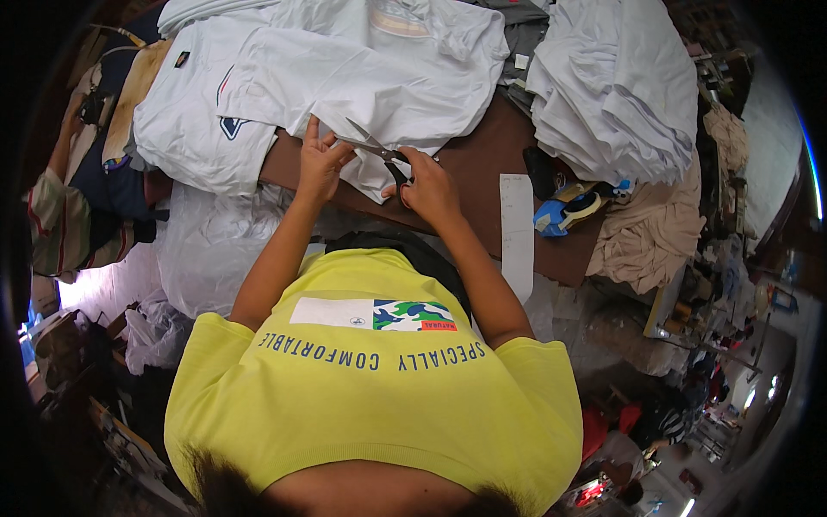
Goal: The person cuts away threads or labels from t-shirts using shears and then folds the t-shirts by hand.
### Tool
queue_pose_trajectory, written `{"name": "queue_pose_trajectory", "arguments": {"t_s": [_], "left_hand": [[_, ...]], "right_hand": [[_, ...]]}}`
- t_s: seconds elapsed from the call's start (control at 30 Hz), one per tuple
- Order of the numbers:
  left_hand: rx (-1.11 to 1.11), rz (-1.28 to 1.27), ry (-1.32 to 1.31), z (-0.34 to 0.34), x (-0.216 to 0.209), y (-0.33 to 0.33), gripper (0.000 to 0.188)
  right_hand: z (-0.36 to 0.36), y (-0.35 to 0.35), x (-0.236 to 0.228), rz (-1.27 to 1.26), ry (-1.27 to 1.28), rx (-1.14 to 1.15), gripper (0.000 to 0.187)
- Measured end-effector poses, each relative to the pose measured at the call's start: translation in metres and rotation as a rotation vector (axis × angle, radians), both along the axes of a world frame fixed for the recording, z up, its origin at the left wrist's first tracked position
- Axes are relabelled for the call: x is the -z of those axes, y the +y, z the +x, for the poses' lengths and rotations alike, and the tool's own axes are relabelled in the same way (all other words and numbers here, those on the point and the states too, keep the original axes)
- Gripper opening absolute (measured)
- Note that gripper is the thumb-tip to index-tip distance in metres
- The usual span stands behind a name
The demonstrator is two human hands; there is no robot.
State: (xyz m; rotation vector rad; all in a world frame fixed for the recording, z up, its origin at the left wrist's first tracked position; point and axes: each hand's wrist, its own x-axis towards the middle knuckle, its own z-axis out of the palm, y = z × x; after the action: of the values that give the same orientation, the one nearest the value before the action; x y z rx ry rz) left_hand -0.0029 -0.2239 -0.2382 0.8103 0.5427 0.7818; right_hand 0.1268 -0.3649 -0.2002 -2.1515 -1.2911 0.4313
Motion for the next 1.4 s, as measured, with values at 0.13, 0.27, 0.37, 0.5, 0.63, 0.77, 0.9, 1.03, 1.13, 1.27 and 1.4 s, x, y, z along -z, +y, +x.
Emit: {"name": "queue_pose_trajectory", "arguments": {"t_s": [0.13,0.27,0.37,0.5,0.63,0.77,0.9,1.03,1.13,1.27,1.4], "left_hand": [[-0.015,-0.019,-0.014,-0.002,-0.004,-0.002,0.091],[-0.027,-0.011,-0.009,-0.004,-0.006,-0.005,0.090],[-0.049,0.022,-0.013,-0.005,-0.005,-0.007,0.089],[-0.054,0.053,-0.002,-0.007,-0.002,-0.009,0.091],[-0.041,0.080,0.031,-0.008,0.002,-0.013,0.093],[-0.032,0.100,0.021,-0.009,-0.004,-0.016,0.093],[-0.040,0.045,0.025,-0.012,-0.004,-0.016,0.083],[-0.082,-0.050,-0.025,-0.015,0.000,-0.002,0.074],[-0.113,-0.032,-0.033,-0.015,-0.005,-0.003,0.081],[-0.104,0.005,-0.059,-0.017,-0.002,-0.010,0.088],[-0.100,-0.009,-0.082,-0.016,0.000,-0.014,0.090]], "right_hand": [[-0.002,0.001,-0.002,-0.010,0.023,-0.009,0.064],[-0.002,-0.003,0.004,-0.069,0.092,0.007,0.051],[-0.001,-0.006,0.010,-0.065,0.242,0.034,0.050],[-0.005,-0.002,-0.004,-0.012,0.015,-0.026,0.053],[-0.007,0.005,-0.008,0.068,-0.025,-0.057,0.054],[-0.006,0.004,-0.005,0.000,-0.015,-0.068,0.050],[-0.005,-0.002,0.008,0.031,0.020,-0.046,0.042],[-0.005,-0.008,0.018,0.053,0.124,-0.023,0.041],[-0.006,-0.010,0.018,0.032,0.077,-0.031,0.046],[-0.012,-0.004,-0.002,0.035,-0.032,-0.056,0.057],[-0.014,0.001,-0.004,0.065,-0.053,-0.074,0.061]]}}
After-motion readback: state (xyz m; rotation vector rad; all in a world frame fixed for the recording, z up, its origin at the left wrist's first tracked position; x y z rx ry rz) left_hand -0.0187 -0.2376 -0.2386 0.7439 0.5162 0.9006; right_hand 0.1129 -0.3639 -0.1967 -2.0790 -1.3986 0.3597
